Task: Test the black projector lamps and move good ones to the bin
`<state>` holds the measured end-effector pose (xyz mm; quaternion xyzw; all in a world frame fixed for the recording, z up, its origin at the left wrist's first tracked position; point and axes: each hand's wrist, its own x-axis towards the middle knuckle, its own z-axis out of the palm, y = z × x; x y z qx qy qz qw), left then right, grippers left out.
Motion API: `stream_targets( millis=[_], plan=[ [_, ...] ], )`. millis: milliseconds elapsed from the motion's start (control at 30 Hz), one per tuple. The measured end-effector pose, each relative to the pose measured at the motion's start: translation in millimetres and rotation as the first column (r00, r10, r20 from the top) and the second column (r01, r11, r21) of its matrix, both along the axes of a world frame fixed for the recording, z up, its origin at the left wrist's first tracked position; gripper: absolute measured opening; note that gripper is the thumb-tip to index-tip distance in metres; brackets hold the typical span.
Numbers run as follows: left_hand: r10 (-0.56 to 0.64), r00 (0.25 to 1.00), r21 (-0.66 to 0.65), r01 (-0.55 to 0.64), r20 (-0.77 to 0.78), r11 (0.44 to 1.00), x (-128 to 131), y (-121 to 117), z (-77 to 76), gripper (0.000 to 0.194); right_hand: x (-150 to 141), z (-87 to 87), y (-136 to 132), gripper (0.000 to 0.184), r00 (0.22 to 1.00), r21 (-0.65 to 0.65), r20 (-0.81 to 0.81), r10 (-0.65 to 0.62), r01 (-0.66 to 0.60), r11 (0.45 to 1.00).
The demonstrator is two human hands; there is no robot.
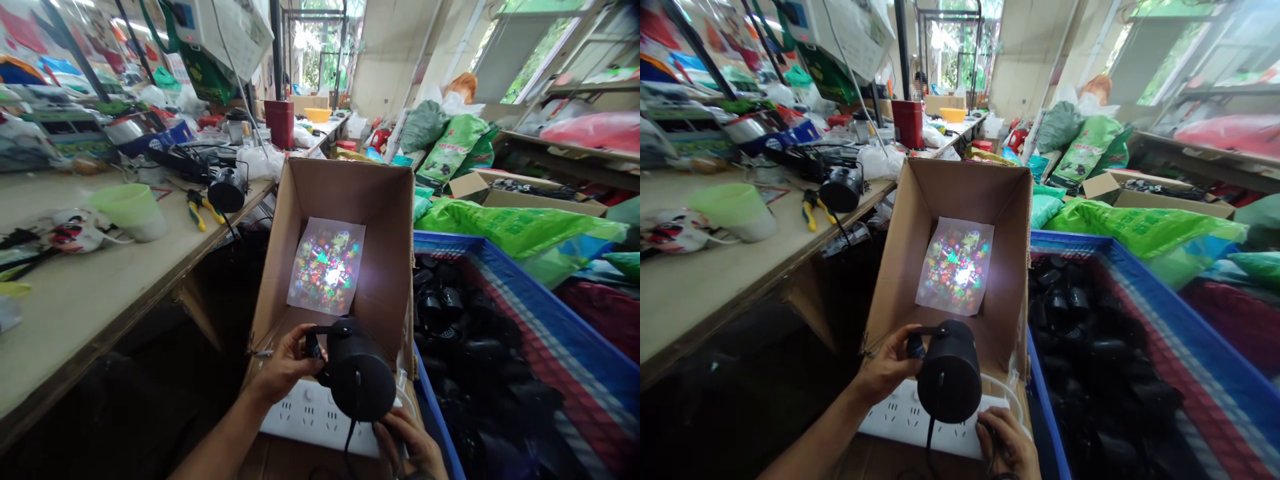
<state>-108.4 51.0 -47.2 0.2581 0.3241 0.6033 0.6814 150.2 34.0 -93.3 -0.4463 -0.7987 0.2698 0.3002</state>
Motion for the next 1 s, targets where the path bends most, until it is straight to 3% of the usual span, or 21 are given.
stream_targets(
  millis=[200, 300, 367, 433, 500, 567, 633, 700, 800, 900, 1000],
  plan=[
    [-0.016, 0.999, 0.02, 0.017, -0.034, 1.0, 0.7, -1.5, 2.3, 0.048, -3.8, 10.2, -1.3, 0.014, 0.999, 0.008, -0.034, -0.008, 0.009, 1.0],
    [-0.027, 0.998, 0.045, 0.03, -0.063, 0.999, 2.3, -1.7, 3.9, 0.051, -3.5, 9.5, -2.5, 0.014, 0.996, -0.067, -0.089, -0.025, 0.019, 0.998],
    [-0.022, 0.991, 0.073, 0.032, -0.131, 0.997, 4.3, -2.7, 6.9, 0.05, -0.3, 4.1, -1.9, 0.016, 0.983, -0.131, -0.157, -0.093, 0.073, 0.989],
    [-0.004, 0.951, 0.091, 0.034, -0.308, 0.995, 7.2, -5.1, 12.1, 0.042, 5.1, -2.9, 0.0, 0.023, 0.938, -0.215, -0.26, -0.228, 0.174, 0.961],
    [0.025, 0.838, 0.106, 0.039, -0.545, 0.994, 10.7, -9.4, 18.8, 0.032, 11.3, -7.4, 1.4, 0.03, 0.862, -0.318, -0.359, -0.359, 0.248, 0.915],
    [0.063, 0.67, 0.134, 0.055, -0.74, 0.989, 14.5, -15.7, 25.9, 0.026, 15.7, -6.5, -0.3, 0.031, 0.807, -0.413, -0.416, -0.419, 0.242, 0.878],
    [0.113, 0.527, 0.197, 0.105, -0.842, 0.975, 18.7, -23.6, 32.7, 0.024, 16.8, -0.1, -6.5, 0.033, 0.8, -0.476, -0.45, -0.397, 0.161, 0.864],
    [0.146, 0.42, 0.252, 0.209, -0.896, 0.945, 23.9, -32.4, 39.1, 0.026, 14.3, 9.5, -16.0, 0.059, 0.801, -0.504, -0.499, -0.33, 0.042, 0.863],
    [0.159, 0.292, 0.274, 0.413, -0.943, 0.869, 33.5, -44.4, 48.1, 0.034, 8.0, 22.7, -29.4, 0.089, 0.814, -0.48, -0.522, -0.254, -0.035, 0.877],
    [0.246, 0.181, 0.305, 0.537, -0.952, 0.787, 42.3, -53.2, 54.7, 0.04, 3.7, 29.4, -35.9, 0.085, 0.817, -0.496, -0.482, -0.315, 0.042, 0.867],
    [0.404, 0.158, 0.42, 0.551, -0.901, 0.721, 49.3, -59.8, 57.8, 0.041, 0.5, 28.4, -38.5, 0.073, 0.78, -0.502, -0.545, -0.308, -0.009, 0.865]
  ],
)
